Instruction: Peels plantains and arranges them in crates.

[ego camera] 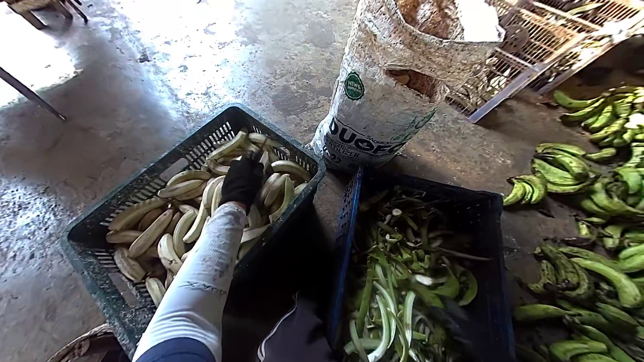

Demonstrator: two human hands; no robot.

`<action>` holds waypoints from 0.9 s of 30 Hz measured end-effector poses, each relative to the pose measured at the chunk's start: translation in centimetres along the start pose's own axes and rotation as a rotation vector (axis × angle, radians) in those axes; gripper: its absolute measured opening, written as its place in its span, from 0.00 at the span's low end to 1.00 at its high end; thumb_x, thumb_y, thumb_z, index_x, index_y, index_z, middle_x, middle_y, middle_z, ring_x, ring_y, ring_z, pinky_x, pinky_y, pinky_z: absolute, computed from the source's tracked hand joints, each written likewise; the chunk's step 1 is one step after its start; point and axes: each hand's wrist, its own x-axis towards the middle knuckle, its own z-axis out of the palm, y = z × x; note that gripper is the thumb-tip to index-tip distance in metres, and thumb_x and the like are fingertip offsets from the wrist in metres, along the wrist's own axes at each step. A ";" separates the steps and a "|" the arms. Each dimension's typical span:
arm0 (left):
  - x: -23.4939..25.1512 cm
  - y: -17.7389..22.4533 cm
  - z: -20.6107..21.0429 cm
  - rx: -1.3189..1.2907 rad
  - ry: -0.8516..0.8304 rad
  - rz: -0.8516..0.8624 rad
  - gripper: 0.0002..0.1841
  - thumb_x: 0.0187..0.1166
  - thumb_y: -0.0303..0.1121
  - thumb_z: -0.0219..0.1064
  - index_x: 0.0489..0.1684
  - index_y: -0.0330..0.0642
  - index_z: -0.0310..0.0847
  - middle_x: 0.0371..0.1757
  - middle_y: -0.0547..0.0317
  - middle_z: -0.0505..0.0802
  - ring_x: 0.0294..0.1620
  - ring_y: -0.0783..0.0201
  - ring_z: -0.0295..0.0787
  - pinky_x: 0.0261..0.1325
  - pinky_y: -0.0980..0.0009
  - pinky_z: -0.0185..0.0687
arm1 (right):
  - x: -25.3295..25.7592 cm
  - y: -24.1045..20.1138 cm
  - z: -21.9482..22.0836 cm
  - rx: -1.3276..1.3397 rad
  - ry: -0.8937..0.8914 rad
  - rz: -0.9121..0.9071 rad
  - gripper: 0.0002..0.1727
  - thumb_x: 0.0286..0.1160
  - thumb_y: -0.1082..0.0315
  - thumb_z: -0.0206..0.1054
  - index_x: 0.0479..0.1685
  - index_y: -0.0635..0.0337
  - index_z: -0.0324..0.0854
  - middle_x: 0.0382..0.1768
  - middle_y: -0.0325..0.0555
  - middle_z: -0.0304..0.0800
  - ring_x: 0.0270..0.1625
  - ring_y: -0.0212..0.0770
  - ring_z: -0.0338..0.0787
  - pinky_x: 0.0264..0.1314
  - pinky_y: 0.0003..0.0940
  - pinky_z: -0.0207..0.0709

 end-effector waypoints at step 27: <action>10.5 3.4 0.3 0.513 0.015 0.187 0.32 0.73 0.48 0.73 0.77 0.47 0.77 0.78 0.42 0.81 0.80 0.36 0.74 0.76 0.31 0.64 | -0.3 -13.5 11.7 0.938 -0.190 -0.173 0.29 0.74 0.57 0.66 0.73 0.59 0.69 0.35 0.45 0.91 0.31 0.35 0.92 0.33 0.29 0.88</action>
